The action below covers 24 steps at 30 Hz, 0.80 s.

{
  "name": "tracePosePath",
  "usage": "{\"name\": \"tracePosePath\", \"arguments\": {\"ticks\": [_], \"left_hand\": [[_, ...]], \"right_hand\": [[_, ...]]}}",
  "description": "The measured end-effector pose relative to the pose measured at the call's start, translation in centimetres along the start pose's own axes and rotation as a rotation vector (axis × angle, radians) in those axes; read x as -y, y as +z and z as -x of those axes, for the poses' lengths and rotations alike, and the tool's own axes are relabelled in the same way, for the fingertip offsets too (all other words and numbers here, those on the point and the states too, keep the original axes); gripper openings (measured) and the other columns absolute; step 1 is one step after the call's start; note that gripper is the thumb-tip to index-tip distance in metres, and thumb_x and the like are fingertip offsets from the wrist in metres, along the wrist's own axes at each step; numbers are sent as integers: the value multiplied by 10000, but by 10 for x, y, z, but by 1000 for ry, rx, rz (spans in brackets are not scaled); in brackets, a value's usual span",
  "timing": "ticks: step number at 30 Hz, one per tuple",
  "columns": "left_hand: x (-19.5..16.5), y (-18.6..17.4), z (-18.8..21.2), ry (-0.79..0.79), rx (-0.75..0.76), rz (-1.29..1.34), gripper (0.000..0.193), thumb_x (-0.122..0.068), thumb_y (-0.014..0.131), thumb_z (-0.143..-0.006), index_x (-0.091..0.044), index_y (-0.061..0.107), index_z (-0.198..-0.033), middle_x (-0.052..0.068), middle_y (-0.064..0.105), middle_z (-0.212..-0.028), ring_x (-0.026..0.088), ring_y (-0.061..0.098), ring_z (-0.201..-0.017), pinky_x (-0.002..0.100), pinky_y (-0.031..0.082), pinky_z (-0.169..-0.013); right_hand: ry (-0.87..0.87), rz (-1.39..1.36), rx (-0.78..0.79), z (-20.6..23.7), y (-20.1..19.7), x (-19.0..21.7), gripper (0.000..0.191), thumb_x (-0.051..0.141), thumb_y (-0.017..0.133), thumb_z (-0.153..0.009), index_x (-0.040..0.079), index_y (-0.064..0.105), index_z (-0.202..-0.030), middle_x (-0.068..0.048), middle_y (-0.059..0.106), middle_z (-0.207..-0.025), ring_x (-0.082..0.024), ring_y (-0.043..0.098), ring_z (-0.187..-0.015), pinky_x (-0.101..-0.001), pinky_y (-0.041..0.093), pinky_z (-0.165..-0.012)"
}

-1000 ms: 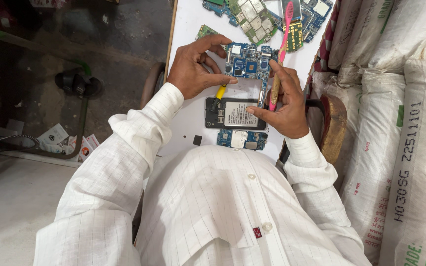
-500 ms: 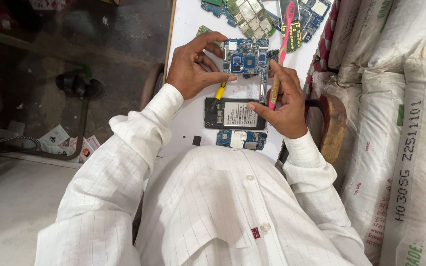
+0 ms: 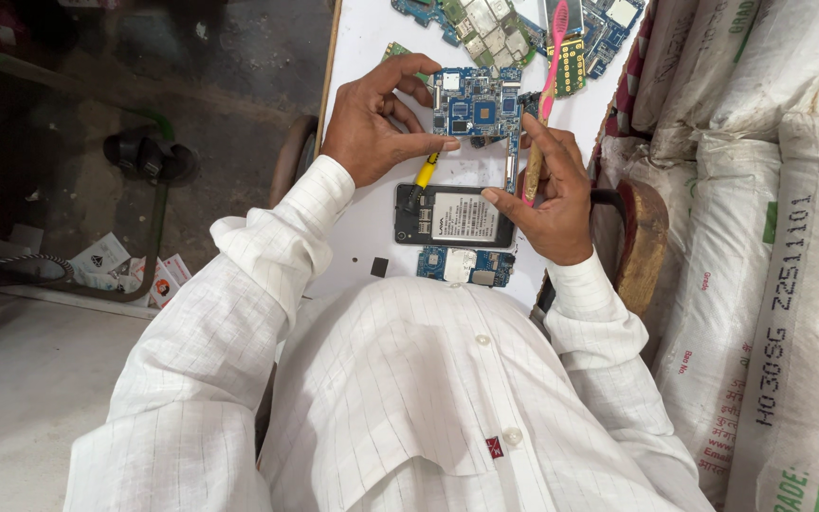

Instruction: The person sits at a work board covered with disassembled phone parts and repairs a phone motherboard. They hold the board steady with one hand while using a yellow-handled screwdriver to unscrew and pry components, and use a pink brush to clean or reposition parts on the board, working on the board throughout the clip.

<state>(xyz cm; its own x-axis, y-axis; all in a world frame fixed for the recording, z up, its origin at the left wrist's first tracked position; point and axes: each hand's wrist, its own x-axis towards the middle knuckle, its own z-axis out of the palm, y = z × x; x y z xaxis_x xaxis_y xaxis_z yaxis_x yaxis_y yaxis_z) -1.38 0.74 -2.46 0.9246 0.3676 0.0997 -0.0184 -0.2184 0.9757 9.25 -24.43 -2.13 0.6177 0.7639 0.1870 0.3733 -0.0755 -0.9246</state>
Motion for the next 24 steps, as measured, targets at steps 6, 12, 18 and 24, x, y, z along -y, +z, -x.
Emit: {"name": "tracePosePath", "arguments": {"ticks": [6, 12, 18, 24], "left_hand": [[1, 0, 1, 17, -6, -15, 758, -235, 1026, -715, -204, 611, -1349, 70, 738, -1067, 116, 789, -841, 253, 694, -706], [2, 0, 2, 23, -12, -31, 767, -245, 1028, -716, -204, 609, -1357, 71, 737, -1073, 117, 788, -839, 259, 690, -704], [4, 1, 2, 27, -4, -14, 758, -256, 1030, -730, -203, 610, -1358, 70, 726, -1075, 117, 789, -844, 260, 692, -712], [5, 1, 2, 61, -8, -2, 751, -244, 1027, -743, -201, 604, -1363, 75, 718, -1088, 122, 783, -856, 259, 691, -710]], "right_hand": [[-4, 0, -13, 1, 1, -3, 784, 149, 884, -908, 36, 477, -1568, -68, 496, -1356, -137, 606, -1221, -290, 602, -997], [0, -61, 2, 2, 1, -5, 745, 130, 850, -945, 40, 465, -1576, -66, 488, -1375, -127, 612, -1214, -279, 585, -1007], [32, -73, 9, 3, 0, -4, 738, 102, 832, -960, 43, 457, -1592, -57, 478, -1353, -102, 601, -1143, -248, 566, -949], [-4, -56, 1, 3, 1, -3, 742, 115, 844, -947, 45, 459, -1578, -60, 479, -1364, -100, 605, -1168, -251, 583, -958]]}}
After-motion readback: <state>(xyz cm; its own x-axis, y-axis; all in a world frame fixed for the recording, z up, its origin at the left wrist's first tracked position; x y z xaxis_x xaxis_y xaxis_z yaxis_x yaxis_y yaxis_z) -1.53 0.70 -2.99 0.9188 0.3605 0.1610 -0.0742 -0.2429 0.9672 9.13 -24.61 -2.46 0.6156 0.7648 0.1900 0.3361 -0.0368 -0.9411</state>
